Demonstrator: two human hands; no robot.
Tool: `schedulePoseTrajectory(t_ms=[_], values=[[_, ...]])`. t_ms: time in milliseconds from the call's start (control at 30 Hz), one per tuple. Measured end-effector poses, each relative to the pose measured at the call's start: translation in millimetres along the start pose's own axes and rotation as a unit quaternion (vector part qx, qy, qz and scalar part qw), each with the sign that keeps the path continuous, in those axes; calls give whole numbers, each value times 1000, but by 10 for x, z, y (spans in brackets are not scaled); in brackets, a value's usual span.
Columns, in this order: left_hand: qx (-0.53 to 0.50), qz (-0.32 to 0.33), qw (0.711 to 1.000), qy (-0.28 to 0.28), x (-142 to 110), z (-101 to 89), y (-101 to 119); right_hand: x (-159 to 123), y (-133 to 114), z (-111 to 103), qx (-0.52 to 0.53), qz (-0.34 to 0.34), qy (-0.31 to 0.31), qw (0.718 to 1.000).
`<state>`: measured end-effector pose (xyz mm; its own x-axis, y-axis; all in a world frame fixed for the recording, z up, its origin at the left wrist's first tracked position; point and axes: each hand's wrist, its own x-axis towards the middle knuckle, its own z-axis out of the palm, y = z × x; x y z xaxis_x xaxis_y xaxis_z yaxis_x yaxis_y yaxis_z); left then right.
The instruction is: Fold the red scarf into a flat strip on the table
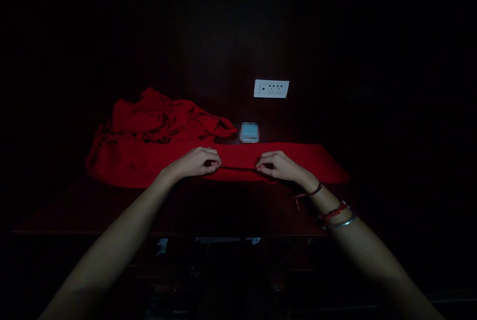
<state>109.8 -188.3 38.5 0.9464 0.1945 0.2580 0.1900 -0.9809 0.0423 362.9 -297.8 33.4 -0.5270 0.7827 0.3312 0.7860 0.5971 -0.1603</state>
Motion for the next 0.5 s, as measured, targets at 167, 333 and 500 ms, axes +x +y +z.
schedulePoseTrajectory(t_ms=[167, 333, 500], values=[[-49, 31, 994, -94, 24, 136, 14, 11, 36, 65, 24, -15, -119, 992], [-75, 16, 993, -93, 35, 188, 1, 11, 39, 66, 29, 4, -124, 992], [-94, -20, 995, -15, 44, 97, 33, -5, -37, -56, 22, 17, -18, 999]])
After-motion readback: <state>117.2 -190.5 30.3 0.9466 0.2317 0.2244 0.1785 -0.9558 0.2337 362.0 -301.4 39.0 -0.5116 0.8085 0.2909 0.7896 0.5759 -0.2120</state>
